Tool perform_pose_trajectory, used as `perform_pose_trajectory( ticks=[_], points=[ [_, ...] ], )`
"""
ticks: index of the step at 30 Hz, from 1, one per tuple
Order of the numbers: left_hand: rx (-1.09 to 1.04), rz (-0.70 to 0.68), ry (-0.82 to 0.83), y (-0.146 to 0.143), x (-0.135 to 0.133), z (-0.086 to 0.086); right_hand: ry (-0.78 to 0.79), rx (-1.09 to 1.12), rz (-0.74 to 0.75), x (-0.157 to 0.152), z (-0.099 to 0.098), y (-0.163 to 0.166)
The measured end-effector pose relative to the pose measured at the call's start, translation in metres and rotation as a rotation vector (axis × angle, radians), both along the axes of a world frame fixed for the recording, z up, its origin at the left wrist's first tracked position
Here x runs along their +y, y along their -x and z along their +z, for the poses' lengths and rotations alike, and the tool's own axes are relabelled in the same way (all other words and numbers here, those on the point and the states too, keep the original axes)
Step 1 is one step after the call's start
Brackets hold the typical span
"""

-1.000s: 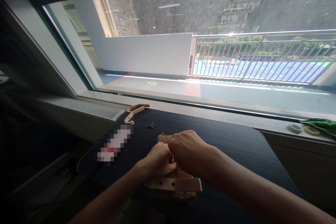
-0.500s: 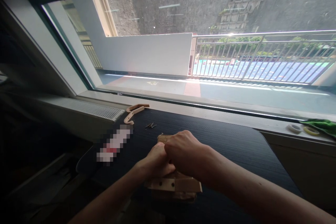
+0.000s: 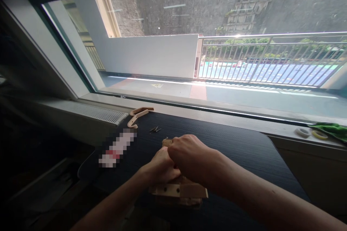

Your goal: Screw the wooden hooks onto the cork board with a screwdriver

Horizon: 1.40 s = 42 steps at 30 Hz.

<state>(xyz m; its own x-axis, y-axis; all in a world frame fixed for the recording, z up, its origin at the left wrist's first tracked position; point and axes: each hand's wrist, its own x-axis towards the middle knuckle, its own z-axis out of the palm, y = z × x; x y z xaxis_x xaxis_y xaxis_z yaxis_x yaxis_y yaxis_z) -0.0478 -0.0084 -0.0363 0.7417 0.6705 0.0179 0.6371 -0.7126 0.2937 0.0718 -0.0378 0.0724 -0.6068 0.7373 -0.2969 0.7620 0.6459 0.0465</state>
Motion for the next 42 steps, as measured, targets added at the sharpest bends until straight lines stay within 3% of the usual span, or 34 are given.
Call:
perform_pose_trajectory(
  ticks=[6,11,15,22,26,33,38,42],
  points=[
    [-0.029,-0.017,0.009,0.001,0.001,-0.004,-0.042,-0.032,-0.096,0.001,-0.004,0.003],
    [0.005,-0.016,-0.024,0.0,0.001,-0.003,-0.058,0.134,-0.02,-0.006,0.002,-0.005],
    [0.0,-0.014,-0.029,-0.001,0.001,-0.002,-0.027,0.09,0.0,-0.004,0.001,-0.003],
    [-0.038,-0.012,0.003,0.001,0.001,-0.002,-0.048,-0.02,-0.109,0.001,0.0,0.004],
    [-0.029,0.004,0.017,0.001,0.001,-0.001,-0.077,0.048,-0.114,-0.002,0.002,0.001],
    [0.013,-0.018,0.001,0.0,0.002,-0.004,-0.049,0.039,-0.058,-0.002,-0.014,-0.001],
    [-0.003,0.0,0.001,0.001,0.002,-0.005,-0.036,-0.073,-0.169,-0.002,-0.003,0.007],
    [-0.015,0.013,-0.002,0.001,0.001,-0.004,-0.074,-0.012,-0.133,-0.005,0.007,0.004]
  ],
)
